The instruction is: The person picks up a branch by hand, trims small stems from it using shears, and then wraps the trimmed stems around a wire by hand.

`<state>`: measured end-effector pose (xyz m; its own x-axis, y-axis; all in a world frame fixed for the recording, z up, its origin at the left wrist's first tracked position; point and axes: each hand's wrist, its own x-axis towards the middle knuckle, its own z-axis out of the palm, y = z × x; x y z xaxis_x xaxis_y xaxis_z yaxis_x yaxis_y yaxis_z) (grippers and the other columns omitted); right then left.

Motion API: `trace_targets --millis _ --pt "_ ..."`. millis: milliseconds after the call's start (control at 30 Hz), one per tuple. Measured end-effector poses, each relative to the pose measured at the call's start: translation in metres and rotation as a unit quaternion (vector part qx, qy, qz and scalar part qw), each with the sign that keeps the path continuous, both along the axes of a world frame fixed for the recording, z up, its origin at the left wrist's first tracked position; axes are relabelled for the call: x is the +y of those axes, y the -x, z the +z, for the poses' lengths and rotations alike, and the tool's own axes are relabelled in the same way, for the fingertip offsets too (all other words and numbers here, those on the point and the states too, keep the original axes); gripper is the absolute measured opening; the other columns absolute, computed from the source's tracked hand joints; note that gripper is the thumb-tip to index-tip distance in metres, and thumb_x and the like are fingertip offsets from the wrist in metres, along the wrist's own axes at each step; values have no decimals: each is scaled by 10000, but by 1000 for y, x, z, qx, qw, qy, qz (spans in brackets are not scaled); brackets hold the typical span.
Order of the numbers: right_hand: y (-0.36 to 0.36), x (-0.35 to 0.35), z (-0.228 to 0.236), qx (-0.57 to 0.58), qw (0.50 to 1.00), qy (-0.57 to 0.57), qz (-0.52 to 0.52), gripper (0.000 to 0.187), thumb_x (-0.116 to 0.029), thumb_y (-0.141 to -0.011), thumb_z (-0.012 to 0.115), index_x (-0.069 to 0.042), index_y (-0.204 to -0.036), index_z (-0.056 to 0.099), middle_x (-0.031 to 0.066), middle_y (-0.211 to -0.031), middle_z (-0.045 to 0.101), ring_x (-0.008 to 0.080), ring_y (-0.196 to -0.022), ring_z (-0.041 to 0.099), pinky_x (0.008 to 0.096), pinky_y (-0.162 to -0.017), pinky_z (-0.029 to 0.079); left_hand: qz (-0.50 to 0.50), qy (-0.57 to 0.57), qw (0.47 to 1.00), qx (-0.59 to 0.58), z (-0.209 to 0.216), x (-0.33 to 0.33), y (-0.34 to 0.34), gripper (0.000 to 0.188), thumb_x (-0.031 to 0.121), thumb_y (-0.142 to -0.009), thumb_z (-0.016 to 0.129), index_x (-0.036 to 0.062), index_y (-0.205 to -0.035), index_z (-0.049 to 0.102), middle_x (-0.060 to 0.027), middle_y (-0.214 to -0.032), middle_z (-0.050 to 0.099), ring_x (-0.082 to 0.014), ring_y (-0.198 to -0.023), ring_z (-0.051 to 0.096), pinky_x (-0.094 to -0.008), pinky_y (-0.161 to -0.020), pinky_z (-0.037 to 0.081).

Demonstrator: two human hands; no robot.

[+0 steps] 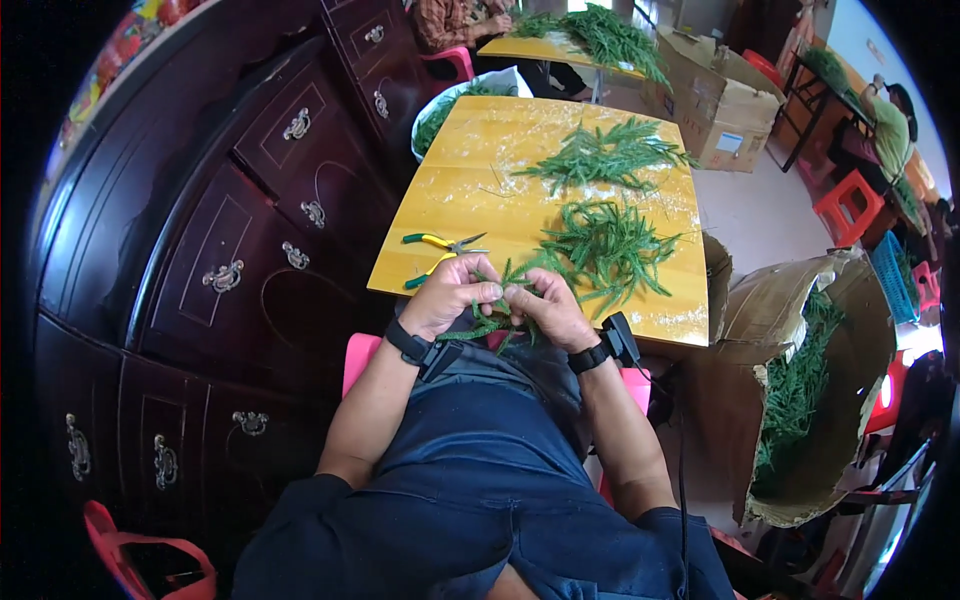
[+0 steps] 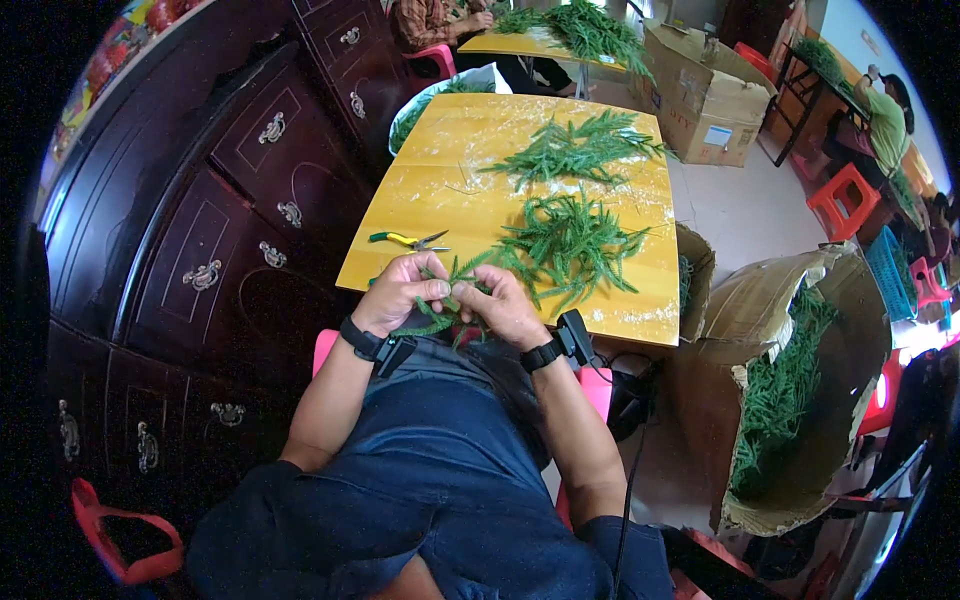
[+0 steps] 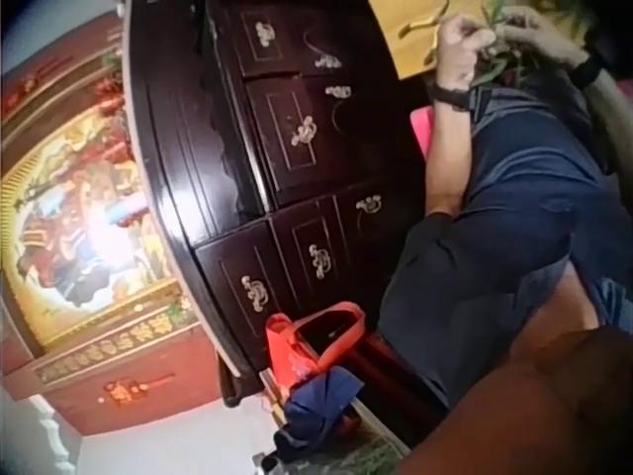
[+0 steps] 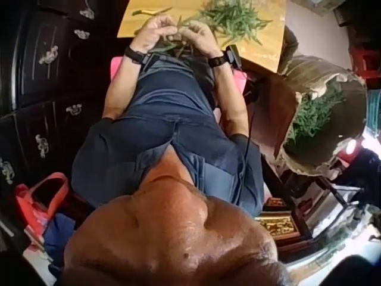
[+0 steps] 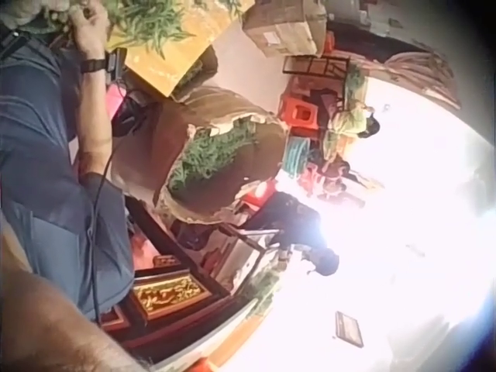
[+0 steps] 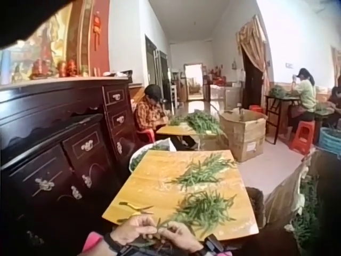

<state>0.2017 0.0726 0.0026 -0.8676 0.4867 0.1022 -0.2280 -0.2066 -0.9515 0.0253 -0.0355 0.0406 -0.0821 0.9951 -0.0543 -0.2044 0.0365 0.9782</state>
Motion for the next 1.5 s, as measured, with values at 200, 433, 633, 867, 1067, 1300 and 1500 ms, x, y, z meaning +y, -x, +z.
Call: trace_targets --millis 200,433,633,867,1067,1300,1500 --pt "2 2 -7 -47 999 -19 10 119 -165 -965 646 -49 -952 621 7 -757 638 83 -639 604 250 -570 504 -9 9 1000 10 2 -1 3 119 83 -882 716 64 -918 605 -12 -791 644 -89 -661 611 -230 -618 519" --pt "10 -1 -7 9 999 -30 -14 143 -168 -947 666 -36 -975 619 18 -792 653 82 -697 618 254 -584 493 21 -15 999 42 -1 0 2 107 73 -888 705 56 -920 605 -18 -797 641 -97 -663 610 -237 -619 514" --pt "17 -21 11 89 924 -244 -281 168 -76 -884 690 -28 -1028 617 69 -868 652 179 -723 652 303 -617 510 102 -28 994 -25 -9 4 0 66 44 -903 670 46 -925 608 -32 -809 645 -122 -662 609 -255 -630 507" --pt "16 -18 5 27 770 -545 -329 322 -5 -768 680 -80 -1078 637 107 -918 616 332 -803 634 374 -682 524 109 2 992 -57 -12 5 -5 65 34 -902 666 36 -932 608 -38 -812 645 -136 -673 612 -256 -632 506" --pt "16 -13 2 12 734 -587 -342 309 6 -754 683 -73 -1052 659 96 -973 629 300 -848 638 398 -732 527 110 18 993 -45 -11 5 -8 66 36 -906 665 31 -943 610 -40 -823 642 -137 -678 610 -253 -641 506" --pt "21 -18 11 52 696 -605 -383 274 -14 -765 643 -64 -1032 677 101 -981 635 306 -850 633 384 -730 526 103 16 992 -67 1 -1 -6 63 45 -910 669 30 -949 621 -50 -835 654 -131 -686 614 -244 -637 506" --pt "14 -17 5 -64 875 -420 -234 168 -30 -862 643 -49 -1027 661 110 -932 655 282 -813 647 338 -780 526 83 19 993 -79 -6 1 3 71 63 -912 676 32 -951 626 -46 -818 656 -131 -669 623 -237 -631 508"
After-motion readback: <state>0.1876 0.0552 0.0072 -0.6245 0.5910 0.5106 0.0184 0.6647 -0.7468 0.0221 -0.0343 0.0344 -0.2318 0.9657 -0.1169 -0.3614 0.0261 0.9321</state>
